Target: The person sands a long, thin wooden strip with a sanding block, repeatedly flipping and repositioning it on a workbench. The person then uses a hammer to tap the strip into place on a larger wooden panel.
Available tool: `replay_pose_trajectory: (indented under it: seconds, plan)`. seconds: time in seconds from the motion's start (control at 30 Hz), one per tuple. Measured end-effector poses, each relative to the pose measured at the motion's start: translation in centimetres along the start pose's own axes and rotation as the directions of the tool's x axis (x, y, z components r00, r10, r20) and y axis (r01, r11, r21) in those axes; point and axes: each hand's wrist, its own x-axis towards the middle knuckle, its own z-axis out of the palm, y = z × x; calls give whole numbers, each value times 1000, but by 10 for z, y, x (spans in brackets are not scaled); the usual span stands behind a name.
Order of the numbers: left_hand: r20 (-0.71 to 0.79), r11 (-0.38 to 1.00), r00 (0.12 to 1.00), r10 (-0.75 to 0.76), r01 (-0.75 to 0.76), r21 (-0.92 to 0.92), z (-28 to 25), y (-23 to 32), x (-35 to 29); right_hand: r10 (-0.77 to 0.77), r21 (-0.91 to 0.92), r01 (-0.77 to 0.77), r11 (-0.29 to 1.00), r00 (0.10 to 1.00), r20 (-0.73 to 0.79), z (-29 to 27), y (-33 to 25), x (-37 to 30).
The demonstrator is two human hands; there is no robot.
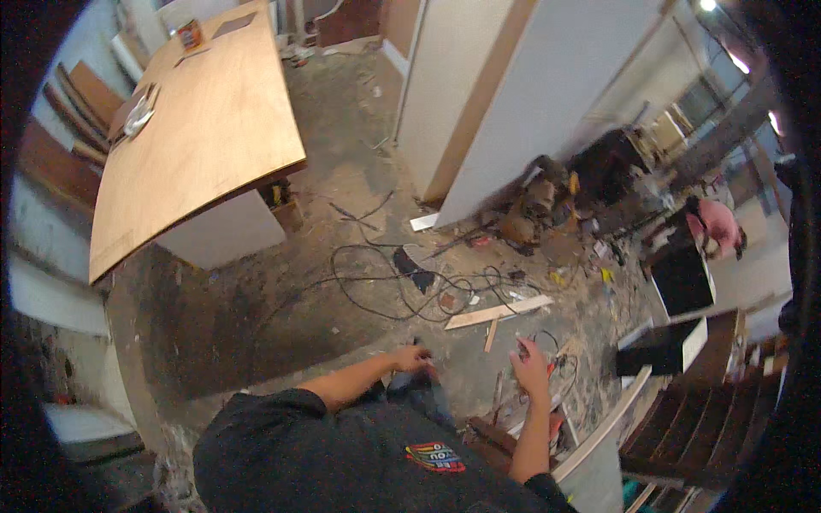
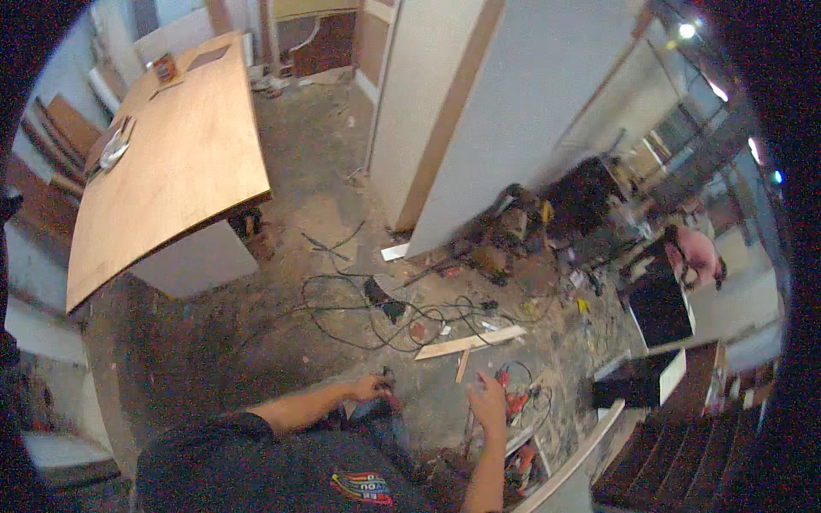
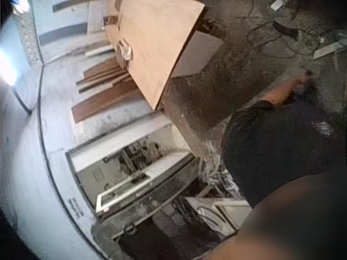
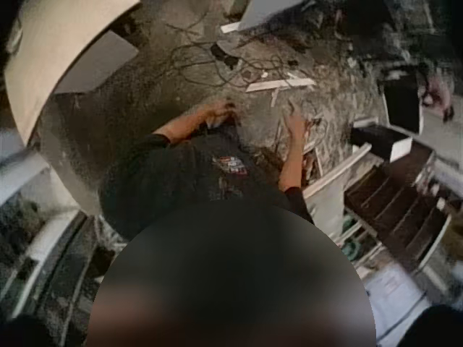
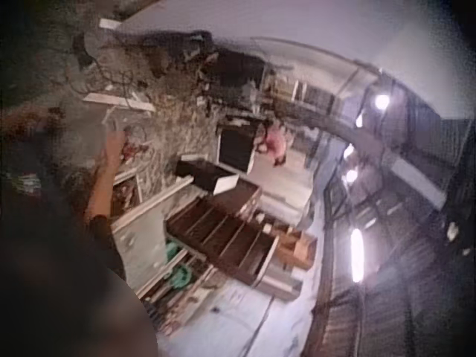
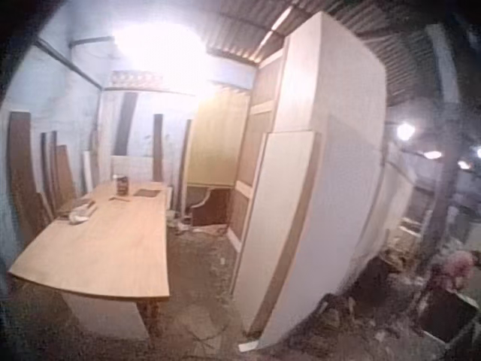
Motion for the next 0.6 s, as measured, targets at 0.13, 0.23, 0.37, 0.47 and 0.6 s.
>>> replay_pose_trajectory:
  seconds: [0.13, 0.23, 0.37, 0.47, 0.6]
  plan:
    - [-210, 851, 825, -524, 495, -178, -124, -53, -64, -149, -235, 214, 948, 953, 265, 77, 6, 181]
    - [-757, 575, 115, -643, 726, -377, -186, -80, -158, -239, 15, 257, 966, 876, 420, 147, -38, 280]
    - [-454, 492, -197, -869, -246, -835, -229, -106, -267, -415, 214, 364, 906, 674, 611, 231, -119, 360]
    - [-646, 836, -562, -516, -165, -524, -251, -106, -307, -451, 231, 432, 872, 526, 721, 283, -157, 404]
    - [-450, 900, -839, -306, -102, -423, -338, -75, -311, -349, 165, 467, 869, 339, 874, 328, -176, 479]
